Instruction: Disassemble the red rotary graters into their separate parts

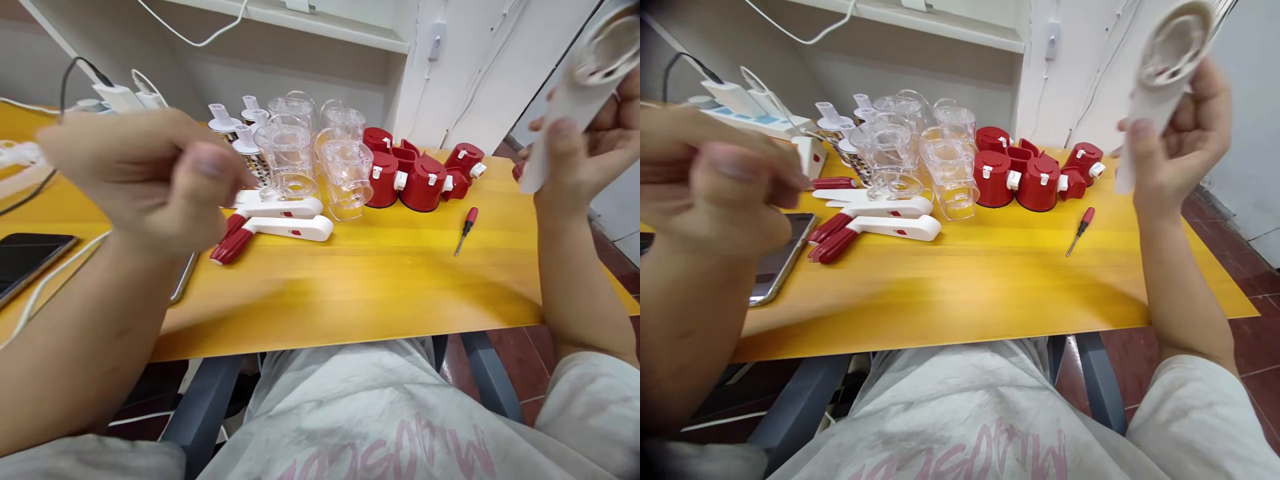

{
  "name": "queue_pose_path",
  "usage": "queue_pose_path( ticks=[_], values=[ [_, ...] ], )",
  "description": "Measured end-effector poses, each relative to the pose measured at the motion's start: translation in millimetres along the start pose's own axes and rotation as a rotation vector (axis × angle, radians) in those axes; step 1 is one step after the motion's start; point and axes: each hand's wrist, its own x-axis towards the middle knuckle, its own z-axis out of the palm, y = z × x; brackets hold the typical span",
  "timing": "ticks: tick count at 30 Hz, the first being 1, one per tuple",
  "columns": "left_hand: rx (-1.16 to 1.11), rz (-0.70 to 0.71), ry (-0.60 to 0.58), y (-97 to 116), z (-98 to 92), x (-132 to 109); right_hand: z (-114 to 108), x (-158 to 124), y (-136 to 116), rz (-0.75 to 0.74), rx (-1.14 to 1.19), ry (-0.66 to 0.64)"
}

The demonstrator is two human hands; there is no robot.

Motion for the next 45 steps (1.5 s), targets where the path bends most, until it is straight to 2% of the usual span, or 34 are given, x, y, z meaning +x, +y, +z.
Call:
queue_pose_path(
  ticks=[1,2,3,4,5,7,11,16,20,25,28,31,33,36,38,40,42,45],
  values=[
    [-0.05,0.09,-0.101,13,2.1,-3,7,-7,-29,-0.047,-0.059,-0.1],
    [-0.14,0.142,-0.266,24,5.1,-6,14,-16,-55,-0.096,-0.092,-0.255],
    [-0.23,0.155,-0.442,32,9.4,-9,21,-26,-78,-0.192,-0.098,-0.55],
    [-0.3,0.13,-0.618,38,15.0,-13,28,-37,-96,-0.305,-0.067,-0.741],
    [-0.344,0.086,-0.751,42,21.8,-17,35,-48,-109,-0.35,-0.042,-0.849],
    [-0.342,-0.009,-0.877,44,38.0,-29,47,-69,-120,-0.374,0.0,-0.926],
    [-0.306,-0.124,-0.84,40,67.5,-52,63,-103,-111,-0.31,0.028,-0.912],
    [-0.249,-0.124,-0.823,27,82.1,-61,70,-121,-104,-0.08,0.109,-1.003],
    [-0.259,-0.122,-0.839,17,88.0,-61,68,-120,-105,0.033,0.074,-1.082],
    [-0.253,-0.099,-0.855,12,93.0,-63,62,-119,-107,0.071,0.009,-1.109],
    [-0.241,-0.069,-0.844,10,92.7,-64,58,-115,-110,0.132,0.056,-1.119],
    [-0.232,-0.006,-0.819,7,90.8,-64,55,-105,-110,0.289,0.264,-1.108],
    [-0.205,0.062,-0.804,4,89.4,-64,53,-97,-107,0.446,0.403,-1.049],
    [-0.166,0.163,-0.787,1,88.2,-63,50,-87,-95,0.6,0.452,-0.96],
    [-0.173,0.205,-0.793,-1,88.4,-63,50,-85,-86,0.567,0.385,-1.03],
    [-0.205,0.235,-0.805,-2,89.4,-62,52,-88,-82,0.464,0.286,-1.179],
    [-0.249,0.263,-0.816,-3,90.5,-63,56,-93,-84,0.354,0.18,-1.32],
    [-0.287,0.277,-0.839,-3,92.0,-64,63,-101,-95,0.275,0.026,-1.414]
  ],
)
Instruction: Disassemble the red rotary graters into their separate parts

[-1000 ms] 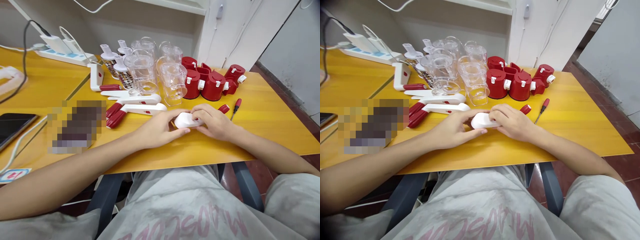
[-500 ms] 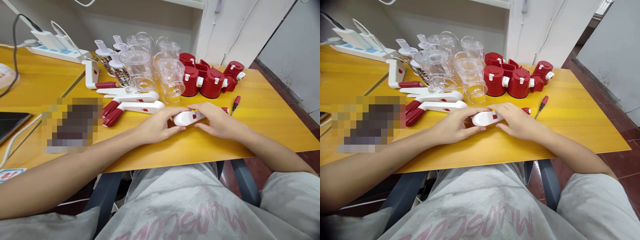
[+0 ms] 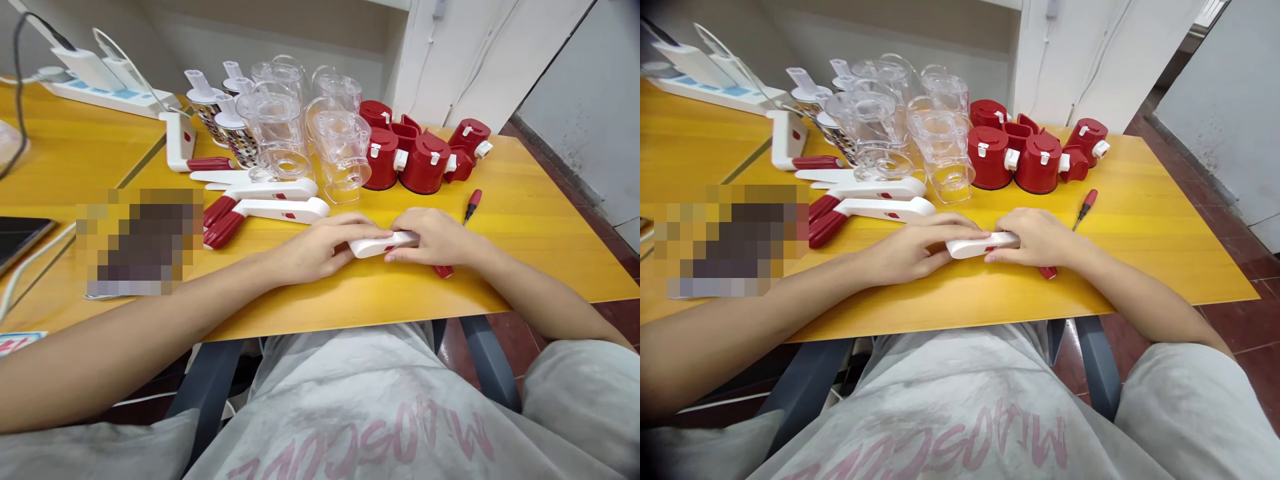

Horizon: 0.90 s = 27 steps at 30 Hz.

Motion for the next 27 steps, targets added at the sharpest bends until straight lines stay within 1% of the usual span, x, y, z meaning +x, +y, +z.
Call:
queue_pose_path(
  ticks=[4,9,13,15,17,20,23,25,27],
  values=[
    [-0.018,-0.023,0.014,-1,1.2,0,7,2,-13,0.014,-0.078,-0.034],
    [-0.054,-0.071,0.019,-3,1.9,0,6,-1,-17,0.001,-0.042,-0.05],
    [-0.128,-0.154,0.026,-4,6.6,0,4,-6,-20,-0.024,-0.043,-0.084],
    [-0.154,-0.169,0.044,-3,9.2,1,3,-7,-20,-0.04,-0.052,-0.074],
    [-0.155,-0.143,0.069,0,10.4,3,1,-7,-17,-0.055,-0.032,-0.04],
    [-0.12,-0.077,0.113,3,8.9,4,-6,-7,-5,-0.071,0.05,0.067],
    [-0.046,-0.048,0.169,5,5.6,3,-15,-7,11,-0.051,0.216,0.162],
    [0.006,-0.061,0.207,3,4.0,3,-18,-7,21,0.003,0.374,0.176],
    [0.043,-0.091,0.232,0,3.4,2,-16,-5,30,0.044,0.535,0.154]
  ],
)
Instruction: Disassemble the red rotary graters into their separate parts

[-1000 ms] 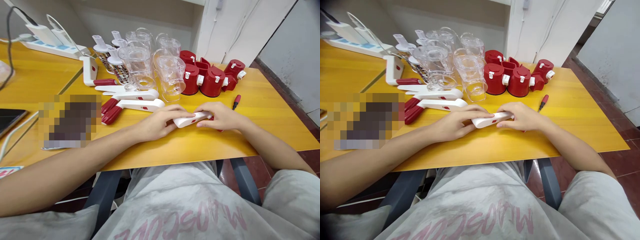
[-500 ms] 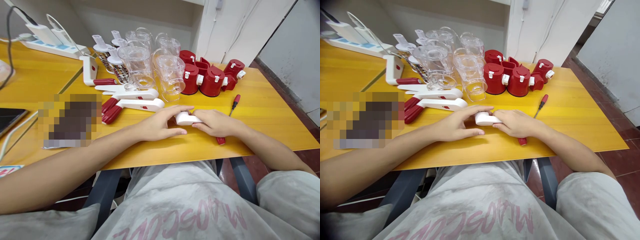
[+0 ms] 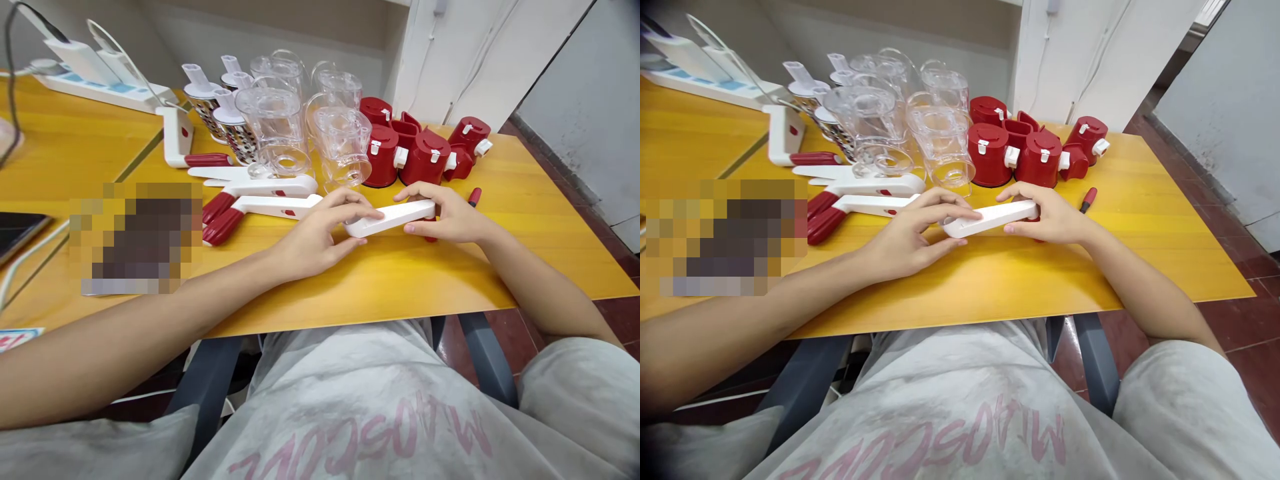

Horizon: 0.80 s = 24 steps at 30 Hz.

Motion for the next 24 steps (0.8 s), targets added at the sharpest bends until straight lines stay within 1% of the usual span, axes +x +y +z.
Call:
queue_pose_path(
  ticks=[4,6,8,10,12,13,16,18,21,24],
  values=[
    [0.041,-0.096,-0.03,-4,1.0,0,-1,6,18,0.05,0.27,-0.105],
    [0.049,-0.15,-0.055,-5,1.8,0,-2,9,25,0.081,0.338,-0.122],
    [0.053,-0.19,-0.066,-4,2.4,0,-5,10,29,0.098,0.316,-0.125],
    [0.051,-0.206,-0.062,-3,2.4,0,-8,11,29,0.1,0.236,-0.139],
    [0.044,-0.2,-0.055,-2,1.9,1,-8,11,27,0.098,0.172,-0.124],
    [0.038,-0.195,-0.052,-2,1.6,1,-7,11,26,0.1,0.162,-0.095],
    [0.006,-0.208,-0.058,0,1.2,1,-1,12,23,0.116,0.193,0.05],
    [-0.017,-0.234,-0.104,1,1.4,2,4,12,22,0.137,0.228,0.103],
    [-0.009,-0.247,-0.19,4,1.5,3,10,13,20,0.149,0.269,0.072],
    [0.017,-0.263,-0.216,8,-0.3,4,13,13,20,0.09,0.292,0.051]
  ],
)
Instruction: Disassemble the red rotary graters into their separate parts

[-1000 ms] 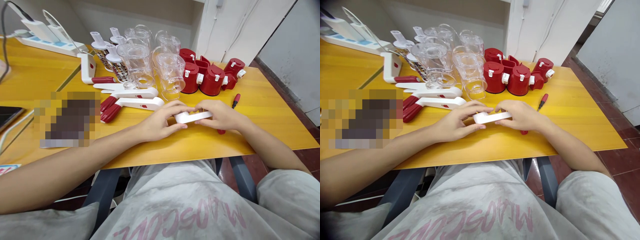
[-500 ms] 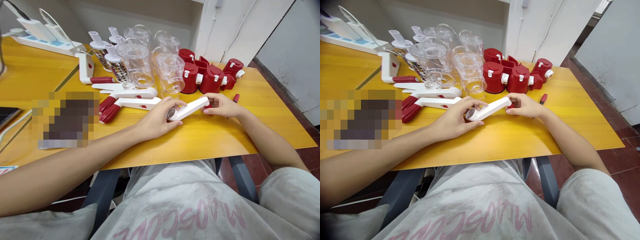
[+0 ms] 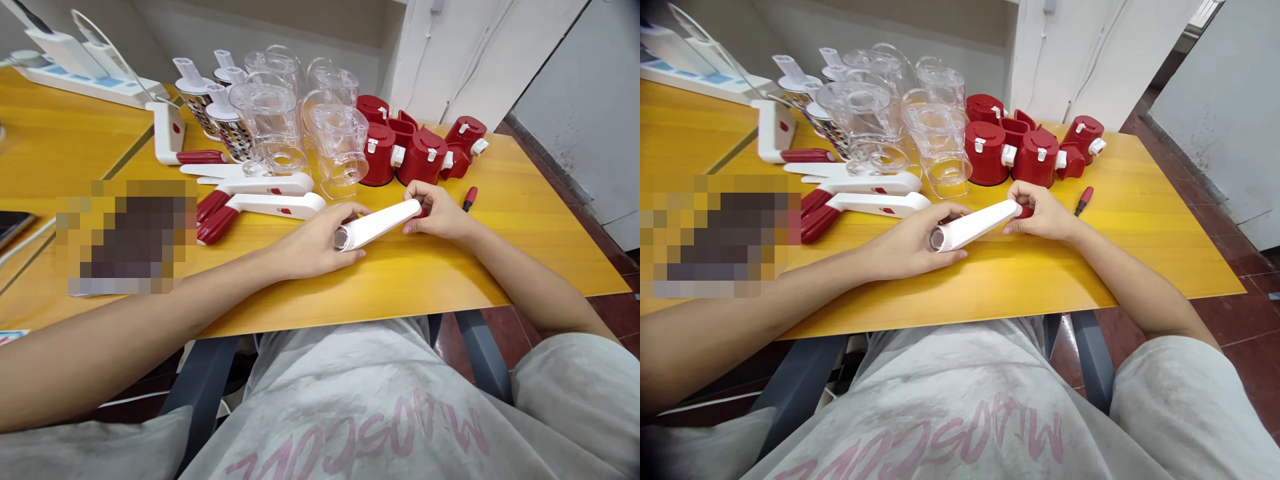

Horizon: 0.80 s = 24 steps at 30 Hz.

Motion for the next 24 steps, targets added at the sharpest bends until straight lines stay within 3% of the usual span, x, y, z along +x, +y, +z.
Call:
queue_pose_path(
  ticks=[3,8,10,16,24],
  values=[
    [0.02,-0.023,0.01,1,-3.2,-1,1,2,3,-0.075,0.079,0.04],
    [0.039,-0.074,0.042,-4,-5.9,1,0,8,1,-0.115,0.161,0.358],
    [0.051,-0.069,0.039,-5,-5.3,1,0,9,-1,-0.103,0.165,0.426],
    [0.04,0.006,-0.029,-3,-1.1,-3,5,10,4,-0.093,0.123,0.361],
    [-0.009,0.048,0.002,-10,1.9,-2,5,11,5,-0.106,0.164,0.416]
  ],
)
